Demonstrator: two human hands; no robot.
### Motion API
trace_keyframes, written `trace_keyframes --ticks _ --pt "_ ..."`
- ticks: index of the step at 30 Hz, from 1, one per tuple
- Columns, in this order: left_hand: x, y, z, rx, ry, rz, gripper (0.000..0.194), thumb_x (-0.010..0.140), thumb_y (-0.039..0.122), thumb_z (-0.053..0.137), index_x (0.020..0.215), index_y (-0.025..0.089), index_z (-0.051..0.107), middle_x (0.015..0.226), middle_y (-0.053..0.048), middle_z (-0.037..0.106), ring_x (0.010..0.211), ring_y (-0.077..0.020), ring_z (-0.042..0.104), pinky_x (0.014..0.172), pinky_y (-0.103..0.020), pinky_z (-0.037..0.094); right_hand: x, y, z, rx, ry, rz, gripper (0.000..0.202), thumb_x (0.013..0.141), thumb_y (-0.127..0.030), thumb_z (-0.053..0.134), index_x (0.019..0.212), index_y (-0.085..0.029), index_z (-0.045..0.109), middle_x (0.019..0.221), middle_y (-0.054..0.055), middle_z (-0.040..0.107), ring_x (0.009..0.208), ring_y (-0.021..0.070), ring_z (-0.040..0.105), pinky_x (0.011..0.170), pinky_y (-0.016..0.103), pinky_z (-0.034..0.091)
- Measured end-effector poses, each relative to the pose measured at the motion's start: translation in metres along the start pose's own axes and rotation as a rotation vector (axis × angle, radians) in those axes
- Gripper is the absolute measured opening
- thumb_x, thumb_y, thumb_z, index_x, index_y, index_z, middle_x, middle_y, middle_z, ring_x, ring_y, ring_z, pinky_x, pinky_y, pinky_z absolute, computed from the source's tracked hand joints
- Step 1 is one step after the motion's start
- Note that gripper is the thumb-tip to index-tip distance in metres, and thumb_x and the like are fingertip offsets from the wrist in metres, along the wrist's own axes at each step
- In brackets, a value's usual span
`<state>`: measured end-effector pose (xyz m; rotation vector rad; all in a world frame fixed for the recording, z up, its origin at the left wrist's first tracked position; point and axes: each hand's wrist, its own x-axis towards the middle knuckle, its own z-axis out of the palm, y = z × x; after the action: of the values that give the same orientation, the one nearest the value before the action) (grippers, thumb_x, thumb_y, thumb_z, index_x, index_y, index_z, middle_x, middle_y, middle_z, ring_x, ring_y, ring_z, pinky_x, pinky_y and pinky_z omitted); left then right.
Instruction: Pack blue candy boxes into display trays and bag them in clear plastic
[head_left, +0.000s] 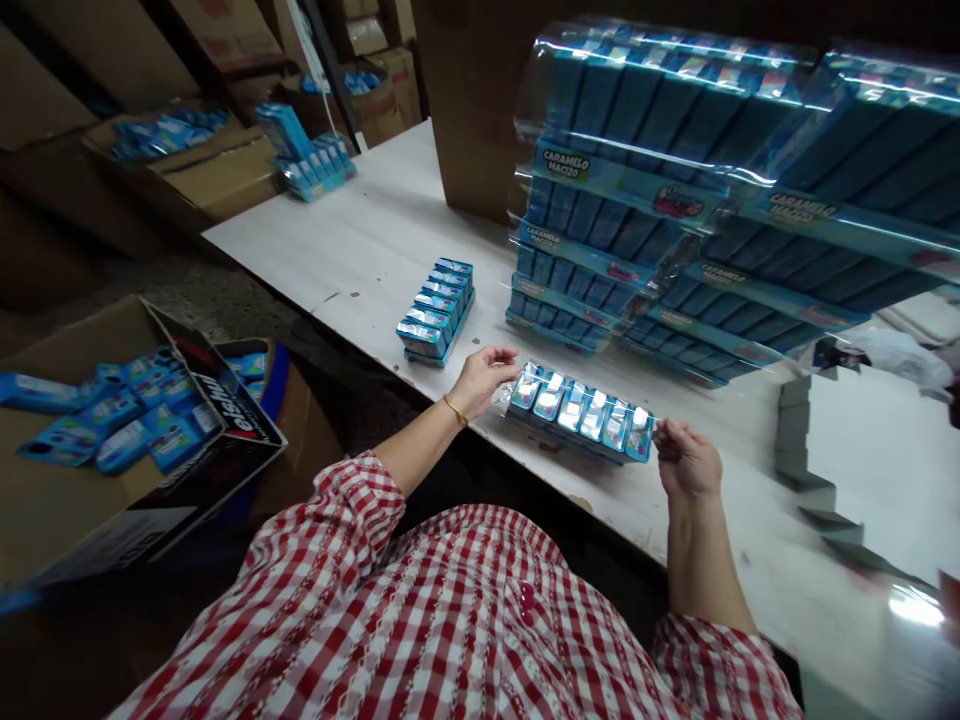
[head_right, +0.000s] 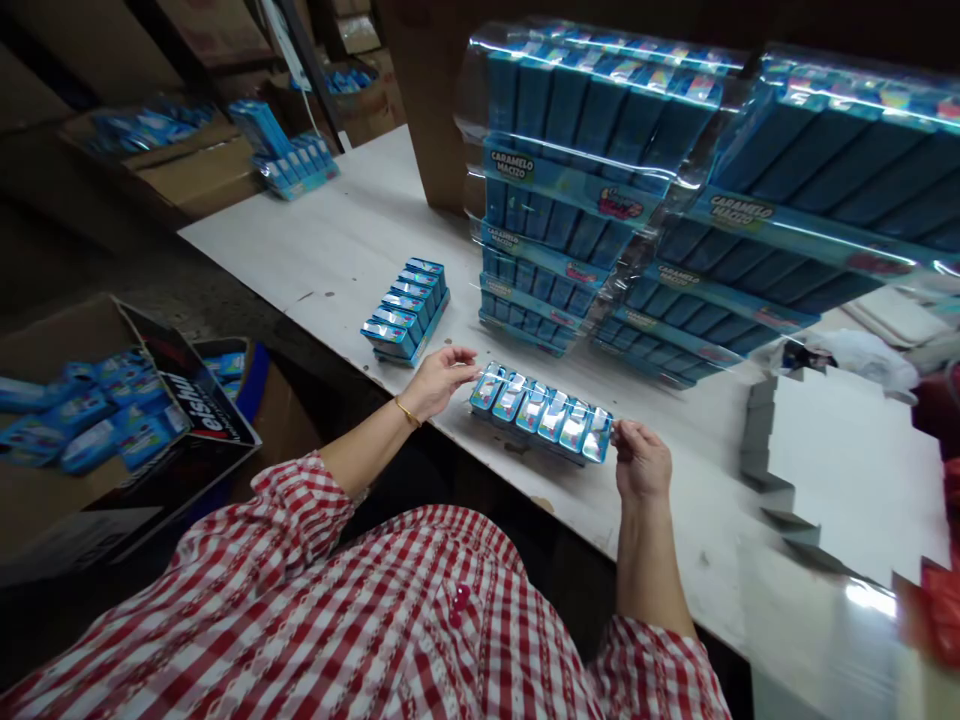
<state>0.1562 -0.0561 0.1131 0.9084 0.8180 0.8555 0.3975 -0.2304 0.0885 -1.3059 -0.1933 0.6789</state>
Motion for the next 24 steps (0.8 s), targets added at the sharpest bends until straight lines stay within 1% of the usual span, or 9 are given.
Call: trace_keyframes --ticks 2,5,7,9,12,13,15,18,24 --pt "-0.003 -0.006 0.0 0.073 0.024 0.114 0.022 0.059 0.011 0.069 0.079 0.013 0.06 0.072 0.002 0.056 0.063 -0.0069 0.055 0.064 -0.023 0.045 0.0 -0.003 -0.005 -0.02 -0.008 0.009 0.026 0.039 -0.026 0.08 0.053 -0.014 0.064 0.052 0.0 0.06 0.045 0.0059 0.049 0.042 0.018 0.038" --pt "0.0 -0.017 0.001 0.238 0.064 0.369 0.017 0.06 0.014 0.07 0.075 0.015 0.063 0.078 0.0 0.057 0.069 -0.0086 0.055 0.069 -0.023 0.046 -0.002 -0.005 -0.008 -0.037 -0.02 0.014 0.024 0.04 -0.026 0.08 0.053 -0.014 0.064 0.052 0.0 0.059 0.046 0.0057 0.049 0.043 0.018 0.038" --pt "0.004 -0.023 0.0 0.27 0.085 0.436 0.017 0.059 0.014 0.07 0.075 0.015 0.064 0.079 0.0 0.056 0.071 -0.0091 0.055 0.071 -0.023 0.047 -0.004 -0.005 -0.009 -0.056 -0.012 0.014 0.023 0.04 -0.026 0.079 0.053 -0.014 0.064 0.053 0.0 0.06 0.045 0.0057 0.048 0.042 0.018 0.037" --pt "0.01 -0.028 -0.004 0.191 0.112 0.371 0.019 0.061 0.016 0.069 0.08 0.015 0.064 0.078 0.0 0.057 0.071 -0.0095 0.056 0.071 -0.024 0.048 -0.005 -0.005 -0.01 -0.068 -0.004 0.023 0.023 0.041 -0.027 0.079 0.054 -0.014 0.065 0.054 0.0 0.06 0.046 0.0057 0.048 0.042 0.018 0.037" --pt "0.015 -0.035 -0.014 0.05 0.157 0.153 0.023 0.064 0.022 0.068 0.085 0.015 0.062 0.078 -0.001 0.059 0.072 -0.01 0.058 0.068 -0.024 0.049 -0.006 -0.002 -0.011 -0.048 0.003 0.064 0.024 0.04 -0.026 0.08 0.055 -0.014 0.065 0.055 0.0 0.06 0.046 0.0049 0.048 0.041 0.016 0.037" --pt "0.017 -0.037 -0.018 0.055 0.132 0.083 0.024 0.064 0.024 0.069 0.085 0.014 0.062 0.078 -0.001 0.06 0.071 -0.01 0.058 0.066 -0.024 0.049 -0.006 0.0 -0.011 -0.039 0.013 0.076 0.025 0.039 -0.026 0.08 0.055 -0.014 0.065 0.055 0.0 0.061 0.046 0.0046 0.048 0.041 0.016 0.037" --pt "0.019 -0.041 -0.022 0.137 -0.013 0.007 0.028 0.063 0.027 0.071 0.086 0.013 0.064 0.079 -0.002 0.062 0.07 -0.0104 0.057 0.065 -0.024 0.048 -0.005 0.005 -0.013 -0.03 0.043 0.085 0.025 0.04 -0.025 0.081 0.056 -0.014 0.065 0.056 0.0 0.061 0.047 0.0046 0.048 0.041 0.016 0.037" --pt "0.025 -0.042 -0.021 0.239 -0.213 0.014 0.034 0.067 0.034 0.068 0.094 0.013 0.065 0.082 -0.004 0.064 0.072 -0.0105 0.056 0.067 -0.023 0.046 -0.003 0.011 -0.015 -0.035 0.059 0.062 0.025 0.042 -0.025 0.081 0.059 -0.015 0.066 0.059 0.0 0.062 0.048 0.0051 0.049 0.041 0.017 0.039" --pt "0.039 -0.034 -0.014 0.393 -0.297 0.158 0.025 0.067 0.029 0.066 0.087 0.014 0.065 0.083 -0.003 0.061 0.074 -0.0101 0.053 0.07 -0.023 0.043 -0.003 0.013 -0.019 -0.063 0.056 0.081 0.03 0.041 -0.031 0.084 0.059 -0.014 0.065 0.058 -0.001 0.062 0.048 0.0046 0.048 0.041 0.016 0.04"
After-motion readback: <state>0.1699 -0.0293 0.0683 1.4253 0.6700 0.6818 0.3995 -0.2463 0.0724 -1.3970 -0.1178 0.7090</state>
